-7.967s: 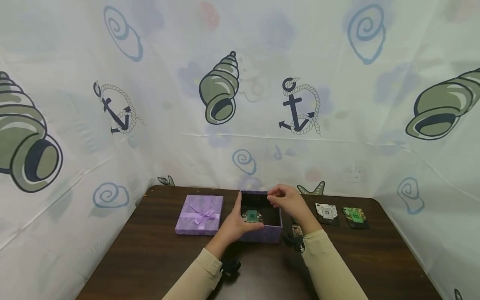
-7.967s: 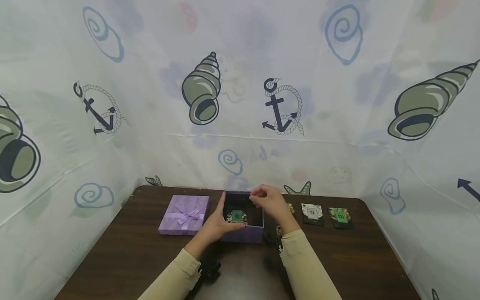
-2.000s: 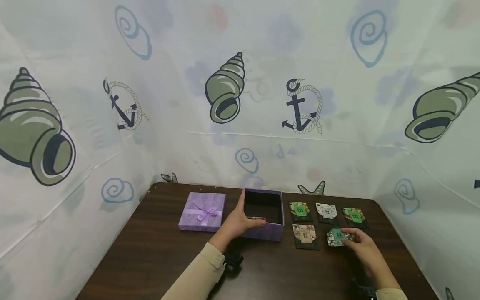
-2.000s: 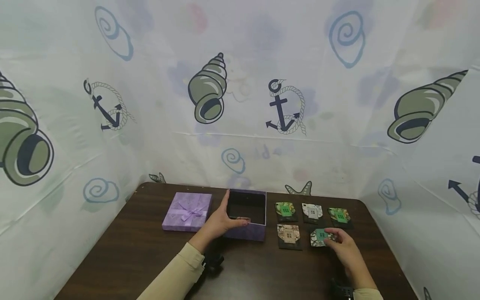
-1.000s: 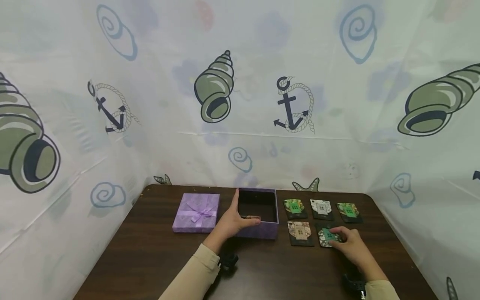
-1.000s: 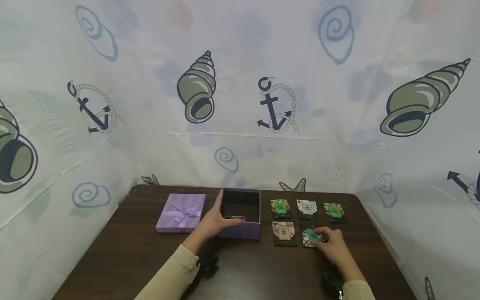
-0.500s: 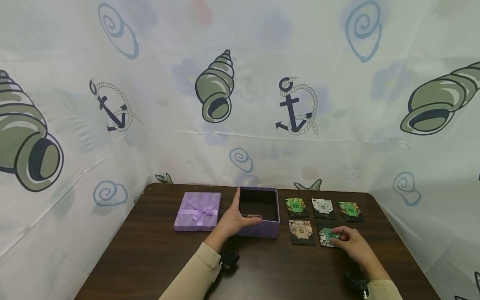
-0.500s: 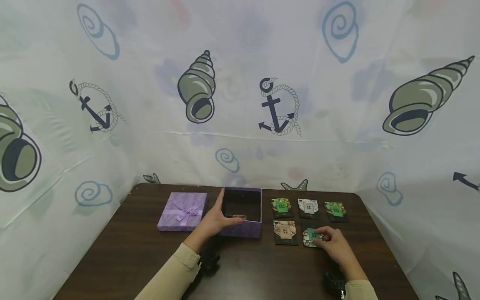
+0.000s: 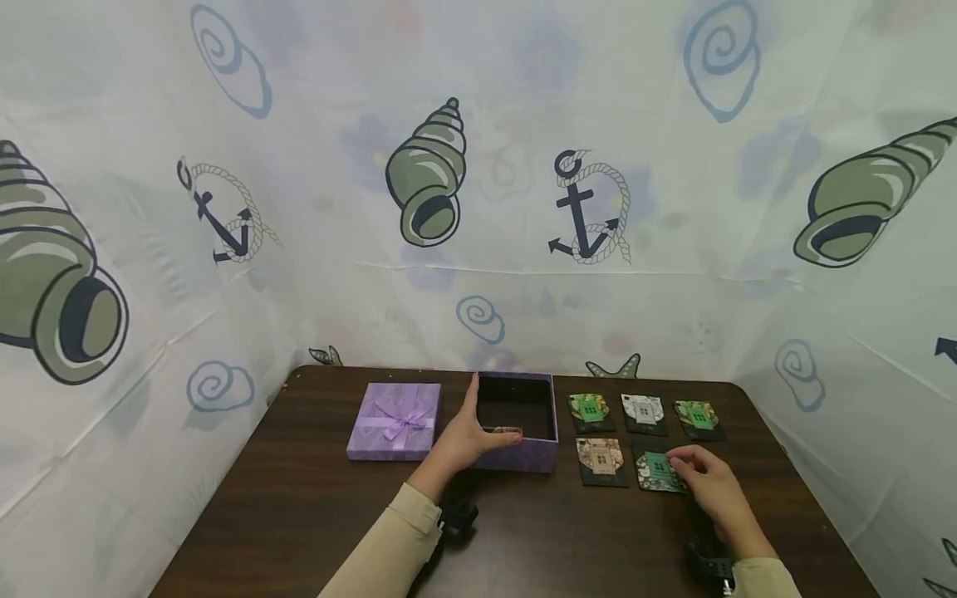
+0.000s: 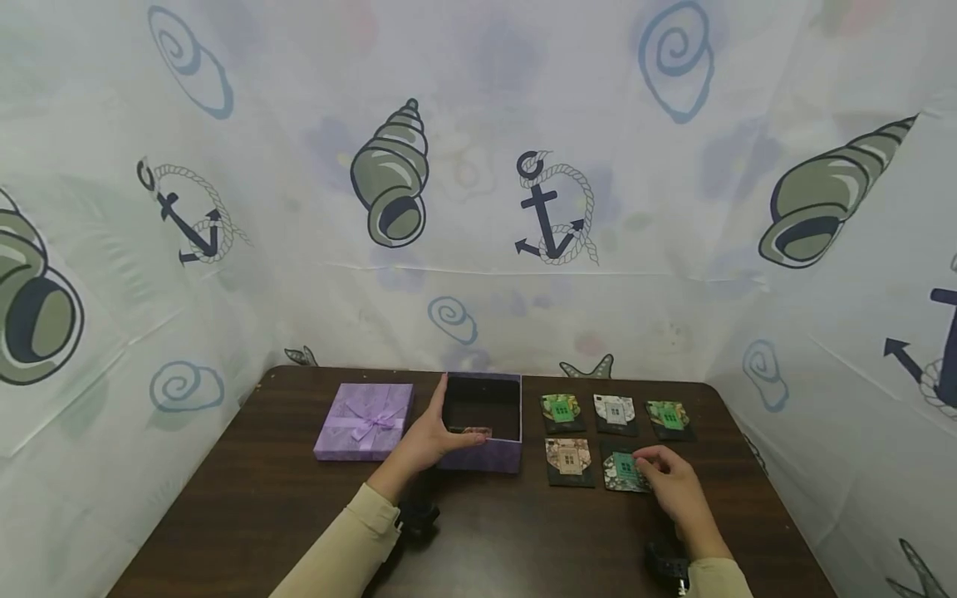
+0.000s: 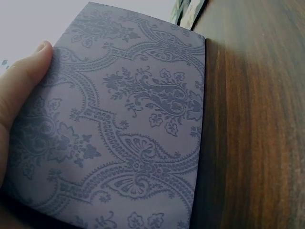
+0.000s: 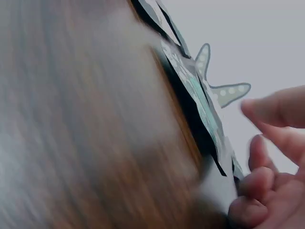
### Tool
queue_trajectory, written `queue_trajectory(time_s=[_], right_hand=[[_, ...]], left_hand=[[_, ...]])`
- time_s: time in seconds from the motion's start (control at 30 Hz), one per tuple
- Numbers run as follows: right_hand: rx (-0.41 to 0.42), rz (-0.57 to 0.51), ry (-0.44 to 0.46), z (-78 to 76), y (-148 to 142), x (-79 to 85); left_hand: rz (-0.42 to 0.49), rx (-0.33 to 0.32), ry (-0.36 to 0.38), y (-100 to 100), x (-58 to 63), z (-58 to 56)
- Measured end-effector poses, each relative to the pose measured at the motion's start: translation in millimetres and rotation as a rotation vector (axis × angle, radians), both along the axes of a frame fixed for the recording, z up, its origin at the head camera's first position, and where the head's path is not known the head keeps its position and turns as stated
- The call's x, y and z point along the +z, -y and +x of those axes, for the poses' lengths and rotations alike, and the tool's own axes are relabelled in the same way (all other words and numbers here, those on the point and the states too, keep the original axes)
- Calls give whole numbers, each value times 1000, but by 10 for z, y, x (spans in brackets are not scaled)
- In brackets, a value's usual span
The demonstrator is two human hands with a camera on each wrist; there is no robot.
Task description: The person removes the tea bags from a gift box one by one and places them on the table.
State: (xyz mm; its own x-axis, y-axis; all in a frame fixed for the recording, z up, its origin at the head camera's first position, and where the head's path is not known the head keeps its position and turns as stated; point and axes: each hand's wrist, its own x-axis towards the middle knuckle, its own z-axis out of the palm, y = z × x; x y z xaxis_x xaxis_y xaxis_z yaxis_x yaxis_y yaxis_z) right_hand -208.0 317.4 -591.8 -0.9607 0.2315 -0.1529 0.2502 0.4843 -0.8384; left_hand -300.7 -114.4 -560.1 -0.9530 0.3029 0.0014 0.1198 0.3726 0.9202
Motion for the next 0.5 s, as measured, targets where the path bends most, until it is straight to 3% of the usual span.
queue_trajectory(time_s=[0.17,0.33,0.5], right_hand=[[-94,-46,-90,48,127,113],[-51,-105,-214,81,358,272],[26,-92,-253,153,593,476]], left_hand=[[16,-11,15,-4,2,6],[12,1,7,10,4,12],[18,1,1,4,-13,4]])
